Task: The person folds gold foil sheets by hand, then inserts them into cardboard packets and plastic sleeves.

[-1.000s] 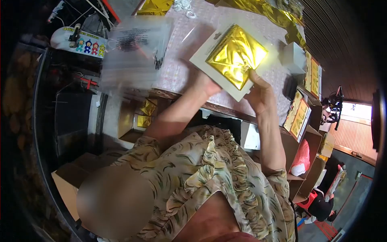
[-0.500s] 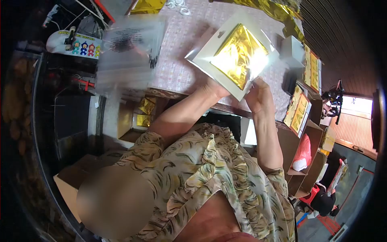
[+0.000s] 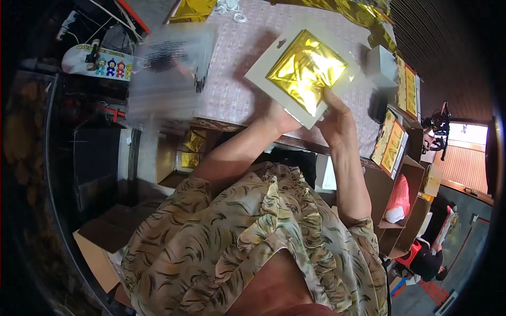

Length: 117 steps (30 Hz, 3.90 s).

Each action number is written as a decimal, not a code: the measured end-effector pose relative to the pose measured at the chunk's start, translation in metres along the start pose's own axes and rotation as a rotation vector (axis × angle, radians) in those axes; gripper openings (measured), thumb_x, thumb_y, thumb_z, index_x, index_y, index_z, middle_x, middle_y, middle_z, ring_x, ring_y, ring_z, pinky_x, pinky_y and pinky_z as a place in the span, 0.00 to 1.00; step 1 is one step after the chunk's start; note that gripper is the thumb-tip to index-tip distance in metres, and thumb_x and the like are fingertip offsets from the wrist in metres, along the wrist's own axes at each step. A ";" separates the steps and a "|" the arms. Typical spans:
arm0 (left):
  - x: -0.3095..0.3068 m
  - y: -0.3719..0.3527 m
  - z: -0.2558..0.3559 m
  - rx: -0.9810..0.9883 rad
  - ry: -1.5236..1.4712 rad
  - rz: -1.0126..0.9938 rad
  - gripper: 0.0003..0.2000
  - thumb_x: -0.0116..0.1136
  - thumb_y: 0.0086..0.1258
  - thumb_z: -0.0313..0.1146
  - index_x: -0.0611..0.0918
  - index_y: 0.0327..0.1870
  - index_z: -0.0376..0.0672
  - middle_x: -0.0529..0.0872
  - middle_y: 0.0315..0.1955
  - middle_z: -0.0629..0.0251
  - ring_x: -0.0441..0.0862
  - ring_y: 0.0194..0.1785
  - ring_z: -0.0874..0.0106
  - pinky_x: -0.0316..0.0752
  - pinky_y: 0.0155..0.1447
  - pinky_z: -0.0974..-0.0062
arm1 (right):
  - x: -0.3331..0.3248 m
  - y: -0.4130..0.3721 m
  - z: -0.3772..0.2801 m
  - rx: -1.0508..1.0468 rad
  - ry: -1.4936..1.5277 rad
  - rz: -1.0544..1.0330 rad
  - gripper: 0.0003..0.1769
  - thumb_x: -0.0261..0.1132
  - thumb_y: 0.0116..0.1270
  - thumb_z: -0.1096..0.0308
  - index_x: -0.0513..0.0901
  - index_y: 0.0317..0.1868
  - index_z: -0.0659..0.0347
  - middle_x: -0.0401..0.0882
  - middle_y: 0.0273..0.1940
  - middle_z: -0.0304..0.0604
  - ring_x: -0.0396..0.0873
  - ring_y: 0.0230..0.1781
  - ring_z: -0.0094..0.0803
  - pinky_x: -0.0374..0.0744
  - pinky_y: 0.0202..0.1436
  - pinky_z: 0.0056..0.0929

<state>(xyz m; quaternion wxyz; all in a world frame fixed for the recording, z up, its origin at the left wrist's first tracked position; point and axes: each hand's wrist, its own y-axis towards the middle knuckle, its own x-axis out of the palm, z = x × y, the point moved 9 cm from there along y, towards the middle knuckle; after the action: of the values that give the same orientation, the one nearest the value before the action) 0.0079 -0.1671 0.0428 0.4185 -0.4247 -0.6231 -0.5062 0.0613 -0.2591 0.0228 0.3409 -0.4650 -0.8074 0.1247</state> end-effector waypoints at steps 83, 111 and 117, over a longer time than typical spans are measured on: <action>0.041 0.027 0.094 -0.253 1.635 0.316 0.24 0.71 0.73 0.45 0.84 0.58 0.33 0.89 0.51 0.59 0.87 0.52 0.72 0.80 0.61 0.73 | 0.004 0.001 -0.110 -0.223 -0.772 -0.551 0.17 0.73 0.73 0.60 0.89 0.54 0.64 0.90 0.45 0.37 0.86 0.48 0.24 0.81 0.57 0.25; -0.006 0.026 0.104 -0.185 1.273 0.388 0.18 0.55 0.84 0.37 0.82 0.64 0.33 0.88 0.58 0.53 0.86 0.61 0.67 0.79 0.68 0.68 | -0.051 0.055 -0.071 -0.425 -0.108 0.011 0.09 0.69 0.73 0.74 0.88 0.50 0.71 0.91 0.43 0.47 0.88 0.42 0.31 0.84 0.50 0.25; 0.008 0.015 0.102 -0.095 1.136 0.452 0.18 0.53 0.85 0.37 0.82 0.62 0.31 0.88 0.58 0.52 0.86 0.62 0.67 0.79 0.68 0.68 | -0.042 0.033 -0.091 -0.558 -0.438 0.120 0.13 0.69 0.75 0.69 0.88 0.52 0.71 0.90 0.46 0.46 0.87 0.43 0.27 0.83 0.50 0.24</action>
<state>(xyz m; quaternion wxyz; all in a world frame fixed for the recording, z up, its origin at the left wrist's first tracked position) 0.0110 -0.0642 0.0403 0.7628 -0.2283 -0.1736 -0.5795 0.1578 -0.2872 0.0544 0.0120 -0.5489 -0.8356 0.0159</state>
